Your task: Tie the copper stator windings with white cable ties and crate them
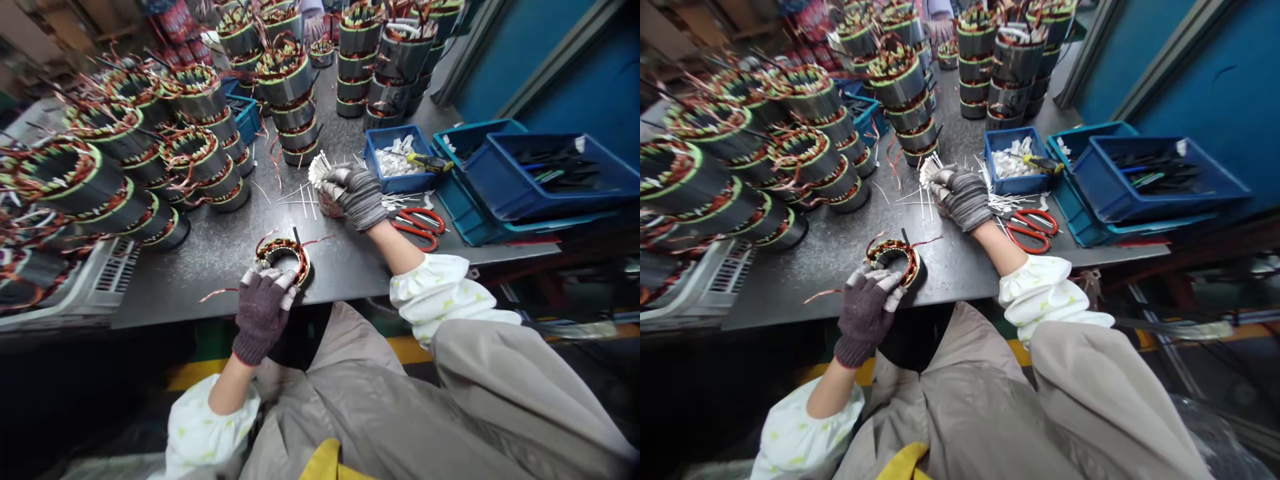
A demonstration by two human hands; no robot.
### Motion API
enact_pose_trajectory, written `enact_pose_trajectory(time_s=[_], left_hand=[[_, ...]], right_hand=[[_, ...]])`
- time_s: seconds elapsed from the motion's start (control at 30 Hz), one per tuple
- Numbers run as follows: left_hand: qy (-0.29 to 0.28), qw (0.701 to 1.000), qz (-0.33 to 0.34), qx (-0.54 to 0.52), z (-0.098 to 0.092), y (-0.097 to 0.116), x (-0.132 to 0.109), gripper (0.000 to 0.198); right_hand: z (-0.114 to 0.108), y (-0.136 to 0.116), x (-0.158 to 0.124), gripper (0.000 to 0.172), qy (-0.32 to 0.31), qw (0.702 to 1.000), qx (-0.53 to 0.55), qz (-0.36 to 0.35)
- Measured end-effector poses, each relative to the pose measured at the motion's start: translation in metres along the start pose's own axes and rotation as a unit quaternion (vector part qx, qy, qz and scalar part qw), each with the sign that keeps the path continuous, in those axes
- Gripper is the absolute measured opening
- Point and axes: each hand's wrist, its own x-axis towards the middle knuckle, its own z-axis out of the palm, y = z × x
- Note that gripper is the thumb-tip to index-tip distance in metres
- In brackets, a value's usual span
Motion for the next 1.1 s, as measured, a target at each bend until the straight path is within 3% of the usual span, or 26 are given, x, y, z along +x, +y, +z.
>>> enact_pose_trajectory(time_s=[0.1,0.23,0.33,0.4,0.47,0.53,0.57,0.7,0.87,0.97,1.03,1.1], left_hand=[[0.003,1.000,0.005,-0.002,0.001,0.002,-0.002,0.025],[-0.001,1.000,-0.020,0.000,0.006,0.003,0.005,0.028],[-0.011,0.999,-0.032,-0.023,0.007,0.007,0.008,0.033],[-0.031,0.998,-0.046,-0.040,0.006,0.008,0.008,0.036],[-0.048,0.995,-0.065,-0.052,0.007,0.008,0.007,0.036],[-0.059,0.993,-0.079,-0.060,0.007,0.007,0.007,0.034],[-0.061,0.993,-0.082,-0.062,0.007,0.006,0.007,0.034],[-0.060,0.993,-0.083,-0.060,0.005,0.005,0.009,0.033],[-0.074,0.991,-0.092,-0.068,0.000,0.007,0.010,0.034],[-0.032,0.990,-0.116,-0.071,0.003,0.014,0.011,0.034],[0.025,0.984,-0.158,-0.081,0.009,0.018,0.012,0.037],[0.067,0.972,-0.200,-0.103,0.014,0.021,0.015,0.039]], right_hand=[[-0.009,0.012,0.000,0.018,0.019,0.990,0.126,0.056],[-0.032,0.013,0.002,0.040,0.014,0.941,0.304,0.147],[-0.042,-0.006,-0.016,0.043,0.050,0.935,0.339,0.094],[-0.047,-0.026,-0.048,0.033,0.060,0.939,0.337,0.001],[-0.052,-0.045,-0.093,0.013,-0.003,0.946,0.322,-0.041],[-0.056,-0.058,-0.140,0.017,-0.136,0.953,0.254,-0.095],[-0.056,-0.062,-0.161,0.020,-0.169,0.951,0.236,-0.105],[-0.043,-0.062,-0.208,0.021,-0.201,0.944,0.241,-0.102],[-0.016,-0.055,-0.197,0.027,-0.238,0.933,0.261,-0.068],[0.001,-0.056,-0.180,0.031,-0.218,0.930,0.294,-0.019],[0.013,-0.059,-0.171,0.037,-0.177,0.923,0.337,0.052],[0.023,-0.062,-0.163,0.044,-0.143,0.896,0.389,0.158]])
